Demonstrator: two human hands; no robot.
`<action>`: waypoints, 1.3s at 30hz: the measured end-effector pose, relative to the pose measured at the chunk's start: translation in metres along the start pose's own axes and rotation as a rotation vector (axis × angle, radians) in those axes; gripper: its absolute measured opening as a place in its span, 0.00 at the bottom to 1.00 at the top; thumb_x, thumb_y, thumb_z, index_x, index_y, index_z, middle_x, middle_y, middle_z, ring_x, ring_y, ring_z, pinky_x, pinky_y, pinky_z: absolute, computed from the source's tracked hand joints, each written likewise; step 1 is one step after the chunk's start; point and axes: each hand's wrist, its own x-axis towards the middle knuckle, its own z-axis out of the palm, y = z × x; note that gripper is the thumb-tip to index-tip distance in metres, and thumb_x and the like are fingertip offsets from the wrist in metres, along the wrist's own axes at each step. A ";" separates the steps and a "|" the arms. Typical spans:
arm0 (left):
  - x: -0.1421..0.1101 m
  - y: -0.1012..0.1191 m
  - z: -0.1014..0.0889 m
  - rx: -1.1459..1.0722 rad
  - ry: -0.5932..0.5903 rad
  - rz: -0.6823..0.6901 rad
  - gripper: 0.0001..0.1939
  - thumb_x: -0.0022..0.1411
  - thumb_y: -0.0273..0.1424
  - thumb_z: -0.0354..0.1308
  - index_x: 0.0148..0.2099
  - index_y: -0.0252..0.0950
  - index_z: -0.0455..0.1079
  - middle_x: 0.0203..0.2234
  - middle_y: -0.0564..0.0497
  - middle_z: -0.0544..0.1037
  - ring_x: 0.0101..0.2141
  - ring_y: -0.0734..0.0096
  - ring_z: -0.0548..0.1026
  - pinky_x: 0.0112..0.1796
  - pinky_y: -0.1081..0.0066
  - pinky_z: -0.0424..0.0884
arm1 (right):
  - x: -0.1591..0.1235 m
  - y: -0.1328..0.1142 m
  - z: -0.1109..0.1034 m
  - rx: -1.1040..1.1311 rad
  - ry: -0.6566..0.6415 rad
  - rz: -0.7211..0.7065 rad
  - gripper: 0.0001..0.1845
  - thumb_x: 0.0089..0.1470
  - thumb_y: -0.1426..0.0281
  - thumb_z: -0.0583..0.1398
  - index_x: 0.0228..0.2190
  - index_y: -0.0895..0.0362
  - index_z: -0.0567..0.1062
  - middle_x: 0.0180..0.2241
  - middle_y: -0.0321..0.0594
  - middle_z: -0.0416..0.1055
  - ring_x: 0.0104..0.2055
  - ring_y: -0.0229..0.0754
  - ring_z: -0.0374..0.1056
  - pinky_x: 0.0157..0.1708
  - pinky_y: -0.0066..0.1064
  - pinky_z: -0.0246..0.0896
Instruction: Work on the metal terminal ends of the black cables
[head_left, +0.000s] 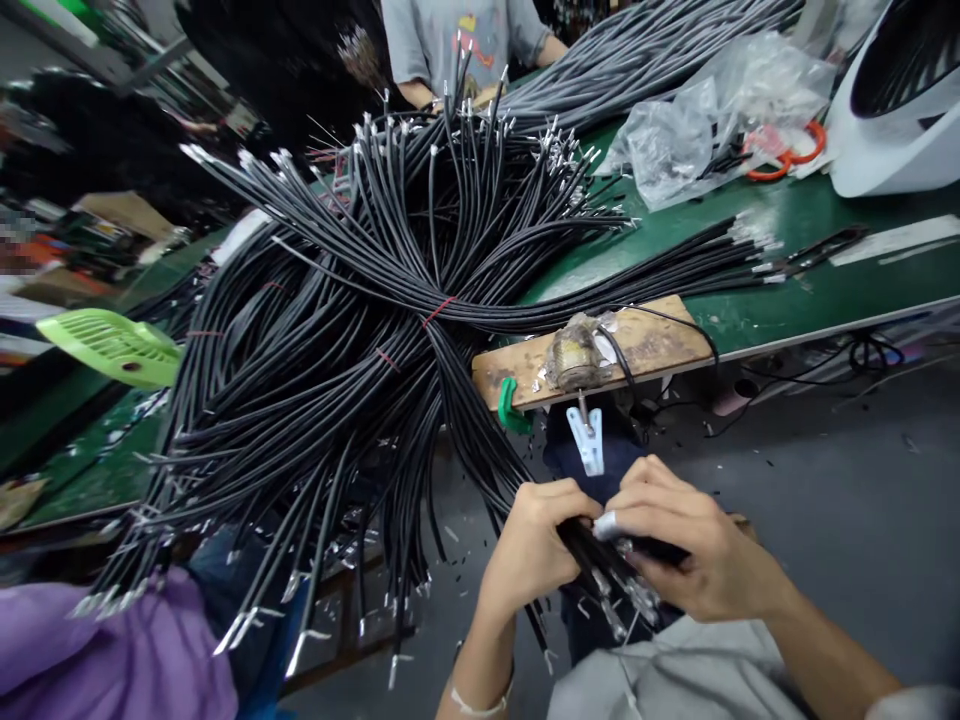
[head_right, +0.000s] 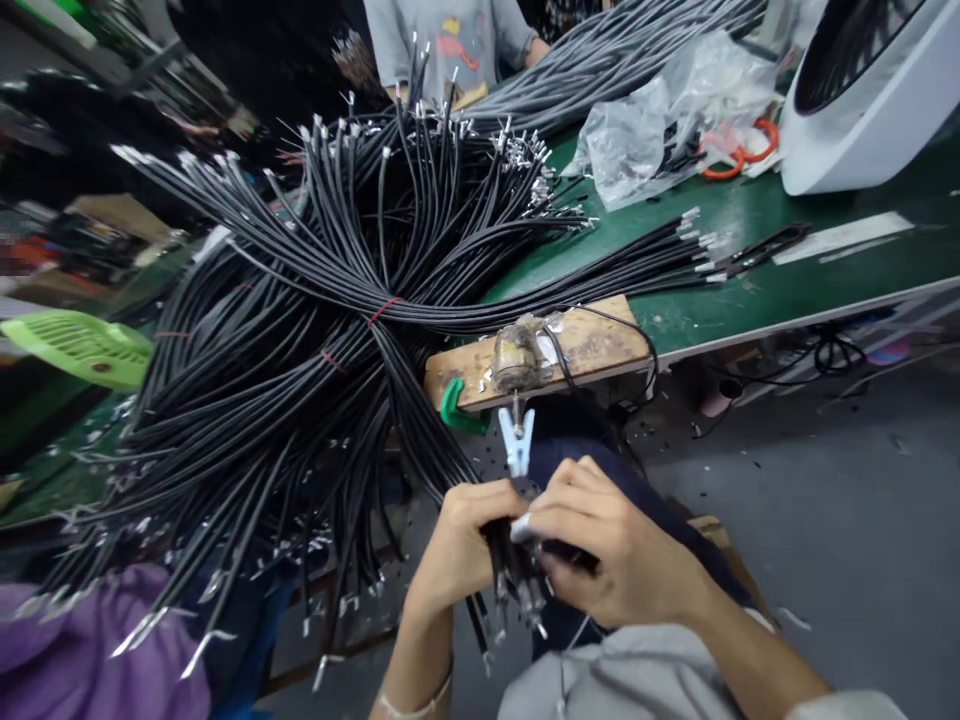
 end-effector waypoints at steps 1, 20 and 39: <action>0.000 0.001 -0.001 -0.004 0.004 -0.005 0.05 0.50 0.21 0.57 0.25 0.33 0.71 0.17 0.54 0.70 0.19 0.77 0.67 0.22 0.77 0.60 | 0.001 0.000 0.000 0.020 -0.013 0.004 0.17 0.49 0.77 0.61 0.43 0.56 0.72 0.36 0.44 0.72 0.37 0.47 0.62 0.41 0.44 0.58; -0.022 0.001 -0.003 -0.091 0.222 0.117 0.06 0.55 0.23 0.63 0.37 0.34 0.75 0.25 0.50 0.78 0.25 0.74 0.74 0.28 0.76 0.69 | 0.013 0.009 0.023 0.081 0.433 -0.002 0.05 0.51 0.74 0.64 0.25 0.58 0.76 0.22 0.39 0.72 0.26 0.40 0.62 0.27 0.34 0.60; -0.022 0.002 0.017 -0.077 0.333 -0.017 0.05 0.62 0.24 0.56 0.33 0.34 0.72 0.22 0.53 0.70 0.22 0.77 0.66 0.24 0.77 0.58 | 0.019 0.011 0.062 1.259 0.592 0.595 0.08 0.45 0.69 0.65 0.19 0.59 0.76 0.21 0.34 0.62 0.24 0.34 0.55 0.26 0.26 0.55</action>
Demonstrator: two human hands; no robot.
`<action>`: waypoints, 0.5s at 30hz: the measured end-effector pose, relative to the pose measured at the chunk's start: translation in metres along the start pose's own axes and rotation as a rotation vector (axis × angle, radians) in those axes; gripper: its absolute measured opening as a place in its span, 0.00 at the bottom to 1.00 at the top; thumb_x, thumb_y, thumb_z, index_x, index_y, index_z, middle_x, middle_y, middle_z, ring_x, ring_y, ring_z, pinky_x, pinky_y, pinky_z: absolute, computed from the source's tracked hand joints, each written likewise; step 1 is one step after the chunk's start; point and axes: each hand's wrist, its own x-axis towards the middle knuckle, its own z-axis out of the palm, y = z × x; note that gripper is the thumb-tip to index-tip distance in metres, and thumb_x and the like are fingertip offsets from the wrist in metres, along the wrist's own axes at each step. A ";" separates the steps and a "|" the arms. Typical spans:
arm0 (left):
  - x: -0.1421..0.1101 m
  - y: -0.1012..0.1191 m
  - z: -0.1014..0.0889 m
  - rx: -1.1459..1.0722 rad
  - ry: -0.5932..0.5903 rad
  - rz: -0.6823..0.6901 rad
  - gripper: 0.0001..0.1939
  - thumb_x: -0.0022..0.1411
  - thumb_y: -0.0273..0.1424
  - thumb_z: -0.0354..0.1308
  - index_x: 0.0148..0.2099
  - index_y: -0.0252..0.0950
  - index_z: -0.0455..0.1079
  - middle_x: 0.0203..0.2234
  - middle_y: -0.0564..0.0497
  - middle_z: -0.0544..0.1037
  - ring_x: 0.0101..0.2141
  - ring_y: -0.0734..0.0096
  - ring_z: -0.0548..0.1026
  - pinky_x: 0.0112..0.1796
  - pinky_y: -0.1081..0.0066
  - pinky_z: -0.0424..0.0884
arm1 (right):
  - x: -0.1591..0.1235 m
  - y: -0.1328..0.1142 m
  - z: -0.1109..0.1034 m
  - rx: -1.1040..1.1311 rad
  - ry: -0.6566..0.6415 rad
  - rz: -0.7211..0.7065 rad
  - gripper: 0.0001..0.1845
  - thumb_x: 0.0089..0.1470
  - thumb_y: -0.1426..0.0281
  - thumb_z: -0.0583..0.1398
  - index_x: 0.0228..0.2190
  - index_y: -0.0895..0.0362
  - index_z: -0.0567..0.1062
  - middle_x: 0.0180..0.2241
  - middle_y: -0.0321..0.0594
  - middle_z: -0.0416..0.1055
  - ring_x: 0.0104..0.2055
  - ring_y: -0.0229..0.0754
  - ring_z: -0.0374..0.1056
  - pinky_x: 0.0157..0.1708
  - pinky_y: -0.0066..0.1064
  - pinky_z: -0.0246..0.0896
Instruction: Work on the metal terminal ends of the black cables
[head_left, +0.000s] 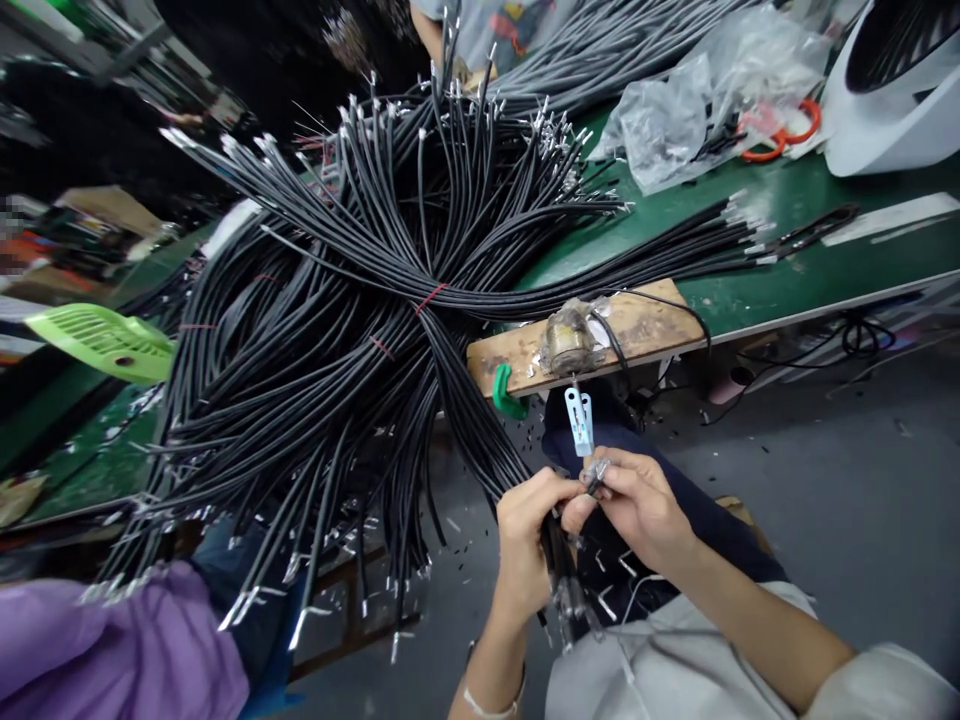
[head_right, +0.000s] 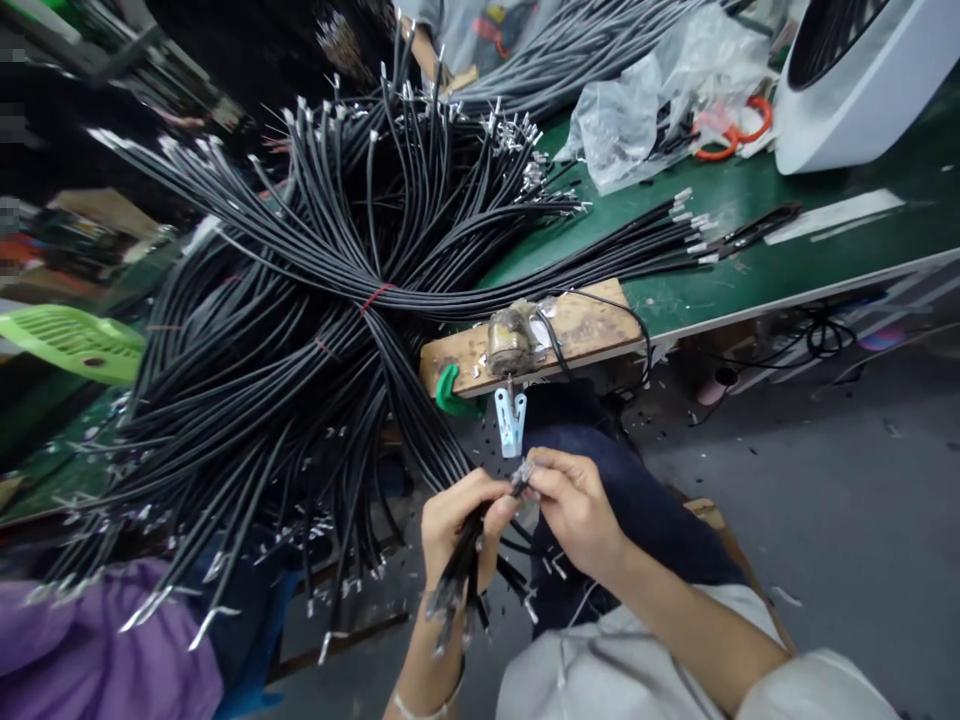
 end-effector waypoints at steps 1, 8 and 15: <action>0.001 0.001 -0.001 0.000 -0.018 0.000 0.07 0.62 0.25 0.55 0.31 0.34 0.72 0.21 0.53 0.70 0.21 0.77 0.66 0.24 0.76 0.58 | 0.002 -0.002 0.000 0.010 -0.006 0.055 0.08 0.43 0.70 0.65 0.18 0.60 0.75 0.20 0.34 0.62 0.23 0.33 0.54 0.25 0.25 0.54; 0.005 0.007 -0.004 0.037 -0.035 -0.038 0.15 0.64 0.26 0.52 0.24 0.33 0.66 0.16 0.55 0.65 0.18 0.79 0.63 0.23 0.76 0.55 | -0.003 -0.015 -0.010 -0.211 -0.021 -0.012 0.09 0.46 0.68 0.65 0.33 0.56 0.75 0.27 0.36 0.74 0.29 0.36 0.68 0.33 0.27 0.65; 0.002 0.001 0.002 0.116 -0.132 -0.043 0.11 0.62 0.27 0.57 0.26 0.33 0.70 0.17 0.55 0.65 0.20 0.77 0.63 0.25 0.74 0.55 | 0.003 -0.017 -0.006 -0.617 0.150 -0.272 0.06 0.52 0.70 0.63 0.30 0.55 0.70 0.18 0.28 0.66 0.20 0.32 0.65 0.22 0.21 0.61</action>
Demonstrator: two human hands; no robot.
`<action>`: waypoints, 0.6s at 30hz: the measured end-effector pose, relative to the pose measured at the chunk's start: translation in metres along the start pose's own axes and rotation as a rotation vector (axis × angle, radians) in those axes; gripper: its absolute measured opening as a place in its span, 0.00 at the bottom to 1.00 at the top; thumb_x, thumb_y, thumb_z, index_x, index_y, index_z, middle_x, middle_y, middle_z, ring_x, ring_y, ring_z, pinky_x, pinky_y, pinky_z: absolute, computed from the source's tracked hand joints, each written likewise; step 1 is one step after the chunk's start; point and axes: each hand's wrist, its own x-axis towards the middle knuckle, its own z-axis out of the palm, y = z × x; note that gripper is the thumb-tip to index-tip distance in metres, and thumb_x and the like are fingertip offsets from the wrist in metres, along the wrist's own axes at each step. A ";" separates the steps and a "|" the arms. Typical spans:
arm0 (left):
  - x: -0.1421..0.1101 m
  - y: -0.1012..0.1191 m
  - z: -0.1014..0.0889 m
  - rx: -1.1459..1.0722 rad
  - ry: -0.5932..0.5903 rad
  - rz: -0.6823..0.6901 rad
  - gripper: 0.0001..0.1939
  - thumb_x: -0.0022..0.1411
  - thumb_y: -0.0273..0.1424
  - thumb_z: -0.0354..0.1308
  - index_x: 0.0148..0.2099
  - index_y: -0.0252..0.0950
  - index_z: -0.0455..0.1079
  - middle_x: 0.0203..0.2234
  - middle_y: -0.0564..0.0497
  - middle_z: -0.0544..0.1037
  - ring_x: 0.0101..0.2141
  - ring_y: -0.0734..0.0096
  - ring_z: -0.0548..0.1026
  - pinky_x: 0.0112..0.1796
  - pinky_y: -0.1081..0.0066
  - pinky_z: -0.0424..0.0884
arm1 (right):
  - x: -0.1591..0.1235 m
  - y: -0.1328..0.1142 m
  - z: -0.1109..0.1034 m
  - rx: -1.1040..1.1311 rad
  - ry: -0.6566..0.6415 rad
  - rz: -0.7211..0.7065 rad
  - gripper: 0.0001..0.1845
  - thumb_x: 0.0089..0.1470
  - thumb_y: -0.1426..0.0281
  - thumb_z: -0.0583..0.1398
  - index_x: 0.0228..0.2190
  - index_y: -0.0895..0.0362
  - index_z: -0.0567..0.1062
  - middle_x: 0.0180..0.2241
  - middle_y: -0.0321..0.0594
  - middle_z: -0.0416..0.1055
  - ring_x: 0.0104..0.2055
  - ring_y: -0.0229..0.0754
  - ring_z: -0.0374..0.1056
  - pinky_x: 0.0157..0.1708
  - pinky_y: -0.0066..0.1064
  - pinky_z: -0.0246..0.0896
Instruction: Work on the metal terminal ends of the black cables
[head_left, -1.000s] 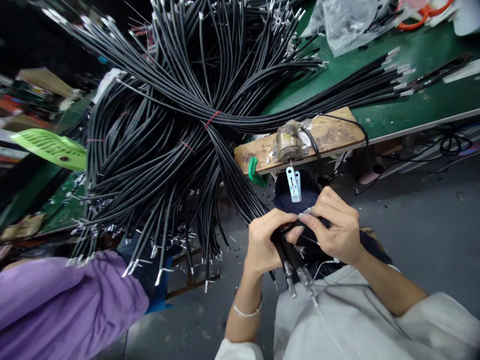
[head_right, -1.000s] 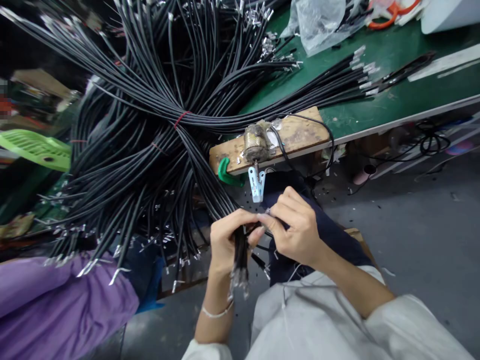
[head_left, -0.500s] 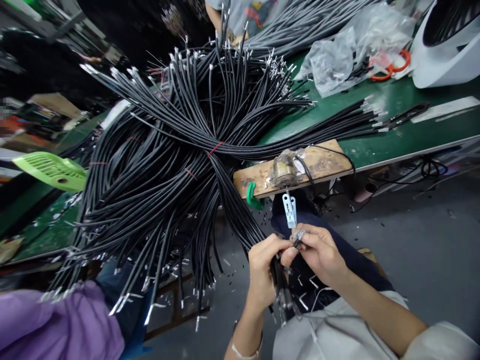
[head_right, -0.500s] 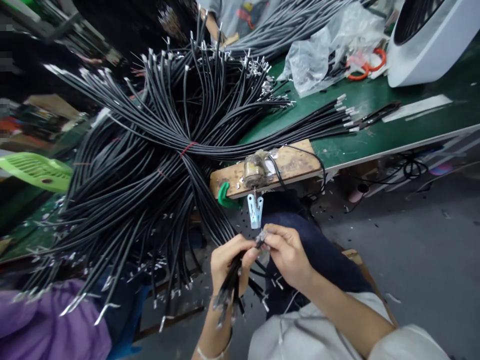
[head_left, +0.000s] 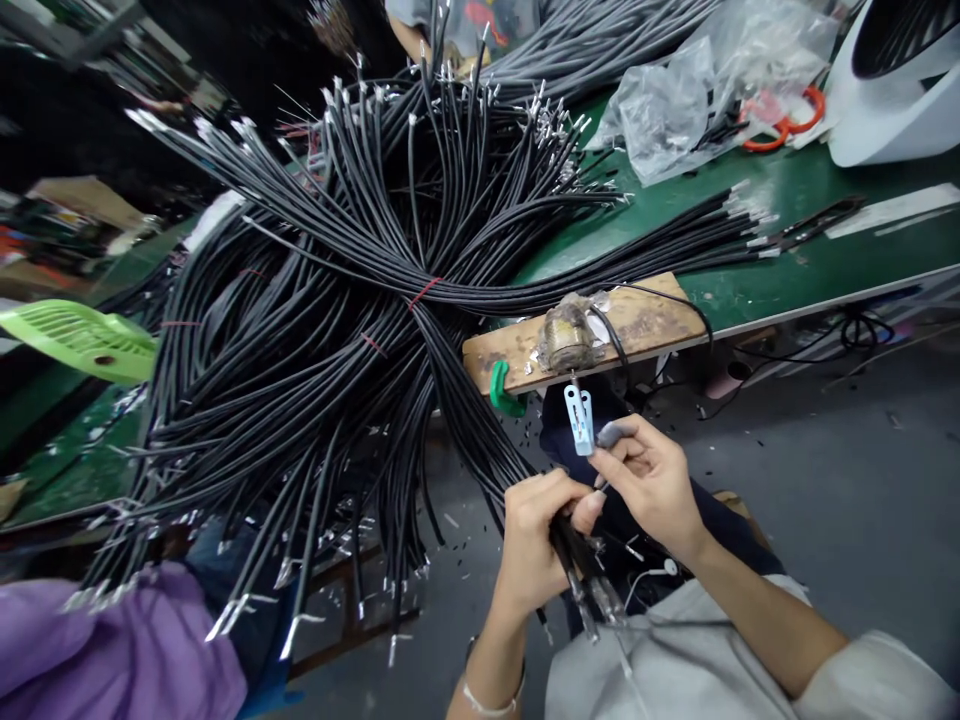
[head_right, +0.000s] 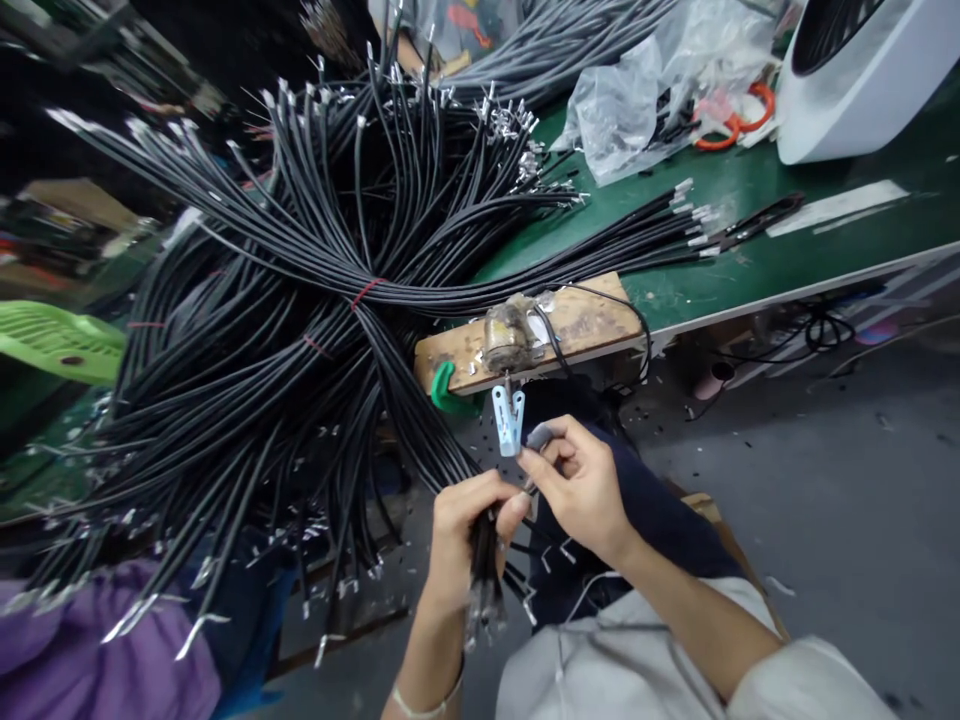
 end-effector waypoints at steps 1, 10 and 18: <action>0.000 0.000 0.001 -0.007 0.013 -0.008 0.10 0.62 0.27 0.57 0.27 0.33 0.70 0.17 0.55 0.66 0.20 0.77 0.63 0.25 0.74 0.56 | 0.002 -0.001 -0.002 -0.034 0.045 -0.034 0.05 0.53 0.69 0.62 0.31 0.55 0.70 0.18 0.29 0.67 0.21 0.32 0.66 0.23 0.21 0.62; 0.001 0.000 0.011 -0.094 0.219 -0.028 0.03 0.56 0.23 0.63 0.30 0.35 0.73 0.21 0.55 0.73 0.22 0.77 0.69 0.26 0.76 0.62 | -0.024 -0.006 -0.024 -0.438 0.058 -0.236 0.12 0.50 0.73 0.65 0.36 0.53 0.70 0.30 0.34 0.78 0.31 0.38 0.76 0.36 0.26 0.70; 0.005 0.001 0.020 -0.023 0.275 -0.025 0.05 0.57 0.23 0.62 0.29 0.34 0.70 0.20 0.55 0.70 0.22 0.77 0.69 0.26 0.75 0.63 | -0.020 -0.007 -0.020 -0.535 0.064 -0.230 0.16 0.51 0.70 0.65 0.42 0.53 0.70 0.33 0.36 0.80 0.35 0.42 0.77 0.38 0.29 0.71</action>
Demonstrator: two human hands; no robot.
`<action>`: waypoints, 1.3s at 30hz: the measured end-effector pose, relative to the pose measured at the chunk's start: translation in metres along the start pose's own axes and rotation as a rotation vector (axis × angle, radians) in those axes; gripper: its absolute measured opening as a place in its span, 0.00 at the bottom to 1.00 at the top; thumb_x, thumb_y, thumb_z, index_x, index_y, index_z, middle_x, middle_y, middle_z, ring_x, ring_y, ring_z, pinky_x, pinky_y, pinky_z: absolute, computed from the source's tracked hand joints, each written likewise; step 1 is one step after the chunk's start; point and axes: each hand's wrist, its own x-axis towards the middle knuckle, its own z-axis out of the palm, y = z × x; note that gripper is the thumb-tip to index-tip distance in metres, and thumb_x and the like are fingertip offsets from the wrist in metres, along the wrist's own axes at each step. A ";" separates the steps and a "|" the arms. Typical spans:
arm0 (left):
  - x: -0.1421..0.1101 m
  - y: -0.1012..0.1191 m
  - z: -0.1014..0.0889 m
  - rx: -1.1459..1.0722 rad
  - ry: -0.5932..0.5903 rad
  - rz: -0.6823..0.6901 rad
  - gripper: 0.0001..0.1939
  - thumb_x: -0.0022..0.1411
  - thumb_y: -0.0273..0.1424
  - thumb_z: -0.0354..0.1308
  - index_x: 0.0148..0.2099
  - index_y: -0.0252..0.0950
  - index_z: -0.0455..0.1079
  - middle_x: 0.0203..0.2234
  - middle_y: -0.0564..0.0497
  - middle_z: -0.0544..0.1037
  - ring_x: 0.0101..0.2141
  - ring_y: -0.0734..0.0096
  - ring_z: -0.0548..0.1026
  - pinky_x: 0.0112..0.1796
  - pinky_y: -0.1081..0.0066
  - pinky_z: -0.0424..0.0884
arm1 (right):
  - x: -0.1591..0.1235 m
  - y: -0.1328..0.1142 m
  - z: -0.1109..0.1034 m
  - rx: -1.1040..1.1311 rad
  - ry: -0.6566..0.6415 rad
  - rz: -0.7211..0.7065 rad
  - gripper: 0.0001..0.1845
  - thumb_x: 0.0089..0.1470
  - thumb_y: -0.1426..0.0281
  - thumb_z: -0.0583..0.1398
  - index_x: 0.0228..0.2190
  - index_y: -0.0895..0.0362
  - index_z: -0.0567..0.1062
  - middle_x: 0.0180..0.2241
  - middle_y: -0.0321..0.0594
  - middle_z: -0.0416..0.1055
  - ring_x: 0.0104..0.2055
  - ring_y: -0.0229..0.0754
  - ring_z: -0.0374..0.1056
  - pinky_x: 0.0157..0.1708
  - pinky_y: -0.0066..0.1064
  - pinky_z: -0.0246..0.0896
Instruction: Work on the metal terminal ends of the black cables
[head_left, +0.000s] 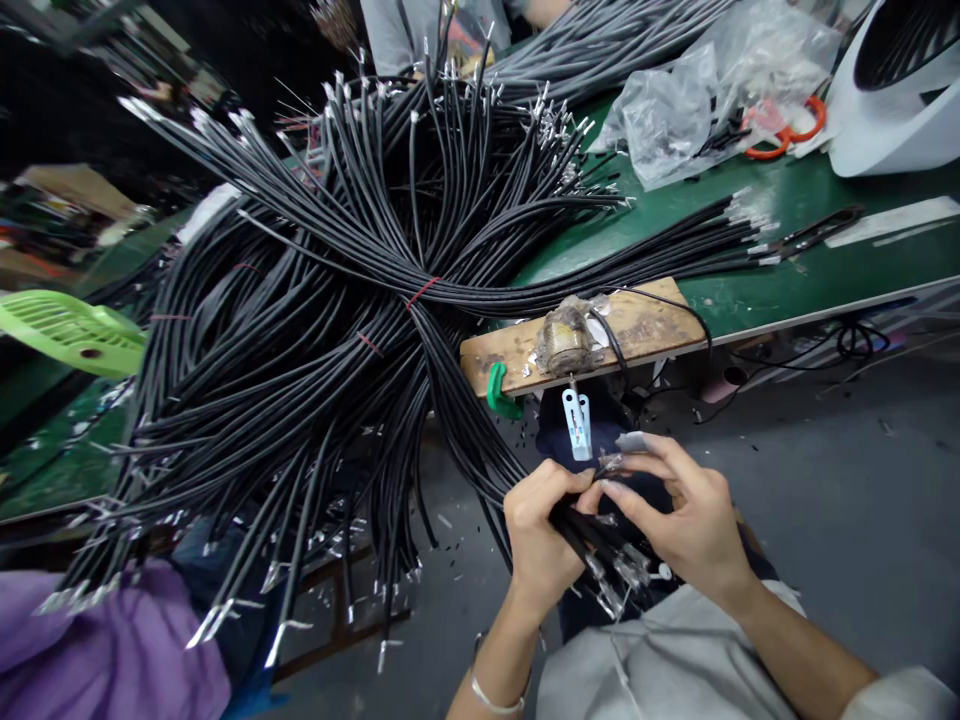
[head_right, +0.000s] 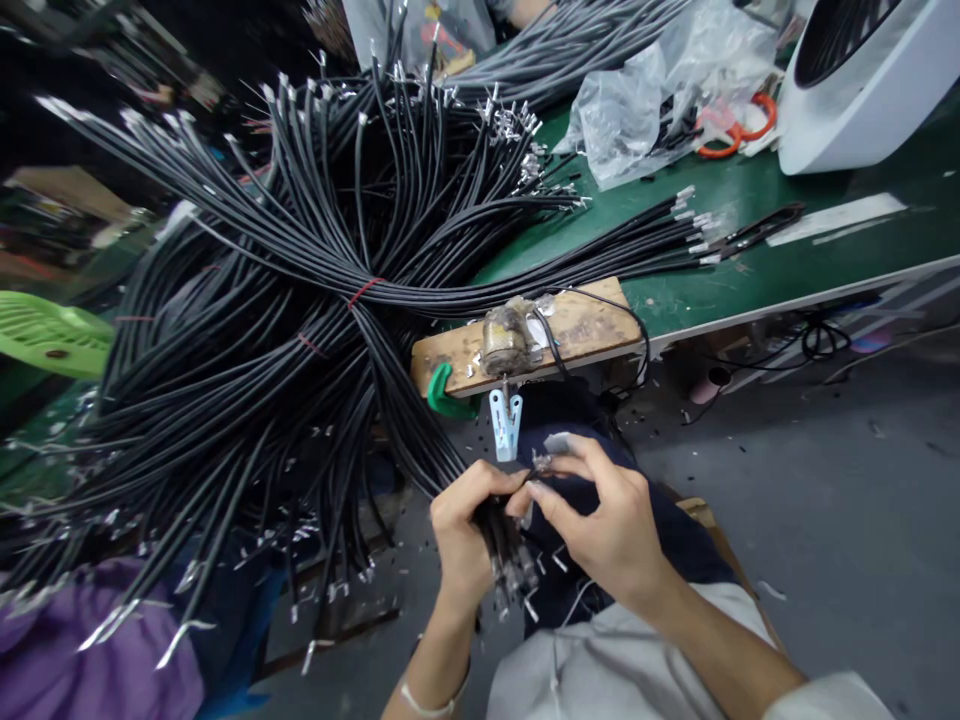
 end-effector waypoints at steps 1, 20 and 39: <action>0.000 0.000 0.001 0.002 0.005 0.003 0.06 0.57 0.23 0.62 0.29 0.34 0.70 0.20 0.55 0.71 0.22 0.76 0.69 0.26 0.75 0.63 | 0.001 0.000 -0.001 -0.010 0.017 -0.001 0.15 0.51 0.70 0.64 0.42 0.54 0.70 0.33 0.36 0.80 0.34 0.41 0.77 0.38 0.29 0.71; 0.003 0.004 0.001 0.057 0.082 -0.112 0.07 0.56 0.27 0.63 0.27 0.34 0.71 0.19 0.56 0.69 0.20 0.78 0.66 0.23 0.77 0.62 | -0.010 0.005 0.006 0.230 0.174 -0.075 0.20 0.47 0.79 0.64 0.43 0.53 0.70 0.33 0.39 0.77 0.34 0.42 0.75 0.36 0.33 0.73; 0.002 0.007 -0.017 0.003 -0.120 -0.056 0.13 0.64 0.27 0.53 0.27 0.34 0.71 0.18 0.54 0.70 0.19 0.77 0.67 0.24 0.75 0.58 | 0.021 0.023 0.006 0.492 0.144 0.212 0.12 0.48 0.70 0.64 0.37 0.56 0.71 0.31 0.40 0.76 0.34 0.41 0.75 0.36 0.32 0.72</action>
